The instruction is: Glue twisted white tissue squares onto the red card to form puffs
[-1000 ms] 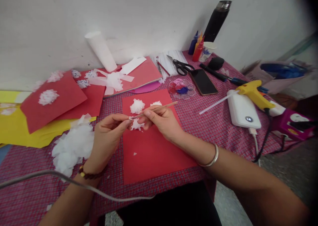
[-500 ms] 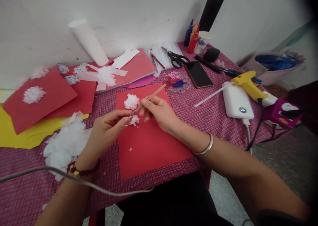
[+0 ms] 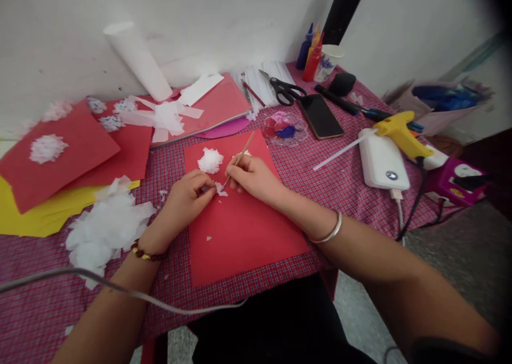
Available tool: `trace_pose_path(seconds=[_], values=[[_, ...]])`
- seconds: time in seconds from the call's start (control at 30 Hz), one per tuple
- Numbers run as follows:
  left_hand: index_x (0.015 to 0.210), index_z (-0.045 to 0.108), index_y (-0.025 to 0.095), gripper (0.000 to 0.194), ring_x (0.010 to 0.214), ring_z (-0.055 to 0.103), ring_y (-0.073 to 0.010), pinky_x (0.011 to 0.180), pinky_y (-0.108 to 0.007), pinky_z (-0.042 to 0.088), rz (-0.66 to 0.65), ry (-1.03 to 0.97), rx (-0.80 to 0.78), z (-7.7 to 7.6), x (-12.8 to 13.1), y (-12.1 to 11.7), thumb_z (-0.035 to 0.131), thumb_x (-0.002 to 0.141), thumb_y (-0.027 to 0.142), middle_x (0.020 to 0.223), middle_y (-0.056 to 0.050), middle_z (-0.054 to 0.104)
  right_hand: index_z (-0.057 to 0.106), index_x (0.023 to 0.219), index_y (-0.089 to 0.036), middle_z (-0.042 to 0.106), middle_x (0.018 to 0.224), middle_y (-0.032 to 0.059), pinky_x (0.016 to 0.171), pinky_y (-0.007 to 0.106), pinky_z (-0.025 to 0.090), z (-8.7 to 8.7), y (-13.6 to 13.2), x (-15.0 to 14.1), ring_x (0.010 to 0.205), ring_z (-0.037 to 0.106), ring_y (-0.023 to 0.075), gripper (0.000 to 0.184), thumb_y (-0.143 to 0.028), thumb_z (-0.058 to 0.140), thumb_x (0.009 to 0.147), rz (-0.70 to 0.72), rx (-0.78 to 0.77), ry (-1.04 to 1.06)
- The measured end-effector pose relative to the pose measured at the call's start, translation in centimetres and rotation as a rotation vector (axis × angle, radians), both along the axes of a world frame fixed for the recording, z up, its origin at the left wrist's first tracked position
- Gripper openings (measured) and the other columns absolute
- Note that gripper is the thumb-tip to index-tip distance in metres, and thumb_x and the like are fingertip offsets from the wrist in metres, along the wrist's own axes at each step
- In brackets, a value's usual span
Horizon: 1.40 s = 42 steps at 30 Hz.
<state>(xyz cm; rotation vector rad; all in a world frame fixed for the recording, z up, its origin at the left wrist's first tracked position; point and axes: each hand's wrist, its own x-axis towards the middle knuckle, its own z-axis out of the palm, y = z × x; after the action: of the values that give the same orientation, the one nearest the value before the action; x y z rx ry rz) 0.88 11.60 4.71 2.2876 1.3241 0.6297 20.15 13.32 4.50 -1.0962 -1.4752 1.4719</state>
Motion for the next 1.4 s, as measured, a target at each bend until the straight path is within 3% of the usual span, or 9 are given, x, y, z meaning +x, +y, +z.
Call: trace_pose_path(seconds=[0.2,0.63,0.73,0.9,1.0,1.07,1.17,1.27,1.4], values=[[0.072,0.062,0.018,0.012,0.066,0.053,-0.0137,0.061,-0.027,0.037,0.088,-0.077,-0.093,0.2,0.2,0.1,0.057,0.082,0.023,0.072,-0.001,0.058,0.051,0.079,-0.019,0.060,0.066,-0.0012,0.060,0.026,0.040,-0.2,-0.5,-0.2,0.059,0.052,0.0107,0.010,-0.024,0.050,0.087,0.056,0.146,-0.089],[0.072,0.061,0.018,0.012,0.068,0.051,-0.0148,0.063,-0.028,0.036,0.055,-0.073,-0.080,-0.2,-0.3,0.2,0.056,0.083,0.020,0.071,0.000,0.056,0.061,0.086,-0.016,0.063,0.072,0.0038,0.063,0.030,0.036,1.2,-1.5,-0.5,0.065,0.054,0.0152,0.018,-0.027,0.048,0.091,0.205,0.456,-0.559],[0.071,0.060,0.017,0.012,0.067,0.051,-0.0144,0.063,-0.028,0.037,0.057,-0.061,-0.075,-0.3,0.1,0.0,0.056,0.083,0.018,0.070,0.000,0.055,0.059,0.082,-0.018,0.063,0.072,0.0030,0.064,0.029,0.040,0.6,-1.4,-0.4,0.066,0.056,0.0145,0.016,-0.029,0.050,0.090,0.142,0.385,-0.366],[0.071,0.059,0.018,0.018,0.071,0.054,-0.0142,0.067,-0.028,0.040,0.064,-0.086,-0.114,0.4,0.2,-0.2,0.052,0.086,0.020,0.073,-0.001,0.057,0.053,0.078,-0.019,0.059,0.061,-0.0013,0.052,0.025,0.042,-0.4,-0.5,-0.1,0.050,0.051,0.0104,0.022,-0.038,0.051,0.088,-0.111,0.036,0.121],[0.087,0.065,0.019,0.023,0.079,0.059,-0.0153,0.072,-0.029,0.044,0.101,-0.102,-0.193,2.3,-2.5,-0.3,0.046,0.092,0.029,0.086,-0.003,0.066,0.054,0.077,-0.019,0.059,0.057,-0.0017,0.048,0.024,0.040,-0.5,-0.3,-0.1,0.046,0.050,0.0092,0.021,-0.037,0.053,0.086,-0.085,-0.106,0.196],[0.098,0.067,0.021,0.023,0.084,0.061,-0.0168,0.074,-0.029,0.045,0.241,-0.063,-0.181,3.8,-5.4,-0.6,0.051,0.090,0.035,0.093,-0.003,0.069,0.054,0.076,-0.019,0.060,0.057,-0.0013,0.049,0.024,0.041,-0.4,-0.3,-0.2,0.046,0.050,0.0091,0.020,-0.037,0.054,0.086,-0.049,-0.129,0.205],[0.081,0.067,0.019,0.024,0.073,0.059,-0.0174,0.064,-0.028,0.044,0.408,0.073,-0.225,5.4,-10.0,-1.0,0.060,0.082,0.042,0.077,-0.003,0.067,0.054,0.075,-0.019,0.061,0.057,-0.0010,0.050,0.024,0.042,-0.3,-0.5,-0.3,0.047,0.052,0.0090,0.020,-0.036,0.055,0.085,-0.019,-0.120,0.196],[0.073,0.065,0.019,0.031,0.059,0.056,-0.0165,0.049,-0.026,0.038,0.488,0.203,-0.325,5.4,-12.6,-1.1,0.065,0.076,0.049,0.065,-0.003,0.064,0.054,0.074,-0.018,0.061,0.057,-0.0012,0.049,0.024,0.041,-0.3,-0.5,-0.3,0.046,0.051,0.0087,0.019,-0.034,0.055,0.086,-0.010,-0.121,0.189],[0.063,0.066,0.021,0.031,0.051,0.055,-0.0155,0.043,-0.024,0.035,0.335,0.284,-0.376,3.9,-13.2,-0.6,0.069,0.070,0.051,0.058,-0.003,0.063,0.053,0.075,-0.018,0.062,0.057,-0.0013,0.049,0.024,0.042,-0.5,-0.4,-0.2,0.045,0.051,0.0087,0.019,-0.034,0.056,0.086,-0.001,-0.121,0.213]])
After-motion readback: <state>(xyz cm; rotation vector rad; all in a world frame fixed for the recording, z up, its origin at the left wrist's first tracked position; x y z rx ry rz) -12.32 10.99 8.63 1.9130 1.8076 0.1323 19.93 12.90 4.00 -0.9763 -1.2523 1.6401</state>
